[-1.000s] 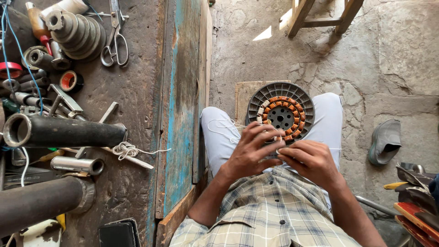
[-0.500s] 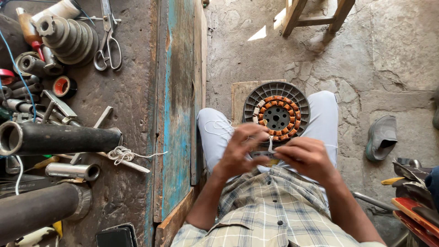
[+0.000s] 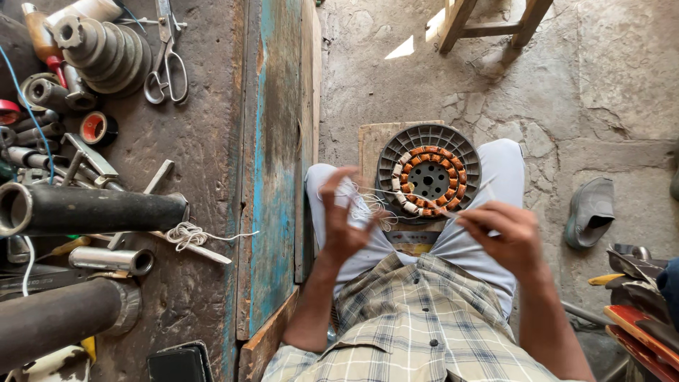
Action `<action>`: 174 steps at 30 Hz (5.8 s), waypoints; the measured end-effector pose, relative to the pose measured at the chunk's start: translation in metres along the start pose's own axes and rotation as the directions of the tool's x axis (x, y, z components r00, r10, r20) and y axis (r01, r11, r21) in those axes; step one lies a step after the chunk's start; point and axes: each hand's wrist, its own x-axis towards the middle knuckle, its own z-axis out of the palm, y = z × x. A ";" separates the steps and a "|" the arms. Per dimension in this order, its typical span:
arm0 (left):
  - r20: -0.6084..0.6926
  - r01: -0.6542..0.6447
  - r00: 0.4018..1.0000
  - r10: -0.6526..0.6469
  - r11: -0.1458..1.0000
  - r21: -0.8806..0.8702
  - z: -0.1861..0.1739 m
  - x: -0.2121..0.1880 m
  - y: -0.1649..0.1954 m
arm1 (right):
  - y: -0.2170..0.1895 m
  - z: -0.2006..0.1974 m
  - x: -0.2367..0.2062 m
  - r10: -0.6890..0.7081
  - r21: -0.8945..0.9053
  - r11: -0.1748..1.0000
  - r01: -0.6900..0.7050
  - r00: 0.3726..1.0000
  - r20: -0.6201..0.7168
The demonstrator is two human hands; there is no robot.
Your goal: The person sits on the floor and winds white thread around the copper windings of a motor stator resting on their lap. They repeatedly pull the thread taut and wrap it around the coils to secure them.
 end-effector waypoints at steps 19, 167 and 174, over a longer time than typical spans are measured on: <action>-0.018 0.039 0.999 -0.052 0.898 -0.439 -0.030 -0.011 0.010 | 0.027 -0.023 -0.006 0.162 0.021 0.987 -0.161 0.978 -0.133; 0.275 0.234 0.953 -0.123 0.878 -0.418 0.038 -0.043 0.037 | -0.076 0.023 0.011 -0.473 0.231 0.881 0.413 0.789 0.392; 0.438 0.153 0.896 0.077 0.871 -0.466 0.045 -0.040 0.034 | -0.070 0.024 0.000 -0.551 0.129 0.831 0.542 0.766 0.331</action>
